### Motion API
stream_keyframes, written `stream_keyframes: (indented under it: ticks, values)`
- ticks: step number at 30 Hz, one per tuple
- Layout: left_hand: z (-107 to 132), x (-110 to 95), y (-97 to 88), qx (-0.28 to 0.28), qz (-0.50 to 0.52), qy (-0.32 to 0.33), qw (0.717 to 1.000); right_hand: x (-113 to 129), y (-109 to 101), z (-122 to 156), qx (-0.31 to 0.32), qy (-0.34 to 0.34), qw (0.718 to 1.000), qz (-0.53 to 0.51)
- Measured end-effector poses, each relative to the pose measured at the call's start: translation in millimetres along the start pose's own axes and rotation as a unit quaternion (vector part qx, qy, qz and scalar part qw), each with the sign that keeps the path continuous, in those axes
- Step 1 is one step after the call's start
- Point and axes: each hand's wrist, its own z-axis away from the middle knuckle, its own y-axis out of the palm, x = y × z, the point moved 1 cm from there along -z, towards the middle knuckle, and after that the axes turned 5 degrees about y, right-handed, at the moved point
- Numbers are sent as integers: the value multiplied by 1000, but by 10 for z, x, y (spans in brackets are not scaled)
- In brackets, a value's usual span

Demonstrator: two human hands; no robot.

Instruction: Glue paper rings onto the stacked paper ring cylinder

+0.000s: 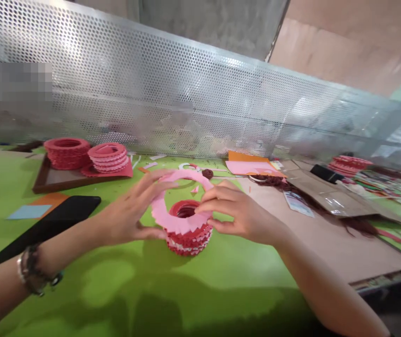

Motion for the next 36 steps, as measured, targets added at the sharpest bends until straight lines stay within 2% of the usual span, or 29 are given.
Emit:
stream_keyframes:
  ticks: [3,7,9,13,20,31,36]
  values:
    - [-7,-102,-68,-38,-78,45,995,45,-20,22,11,2,1000,-4]
    - [-118,-140,-78,47,-55,108,992,34,-22,108,17,13,1000,-20]
    - [-181,-145,-35,78,-31,107,991,1,-2,155,16,22,999,-25]
    - [-261,-129,56,92,45,103,989,-84,78,210,20,35,998,-38]
    - [-238,-37,121,140,100,63,983,-171,209,210,70,62,992,-84]
    - [-178,49,209,115,152,69,979,-204,275,194,89,74,985,-130]
    - [-173,49,226,123,154,63,978,-210,294,210,88,72,985,-127]
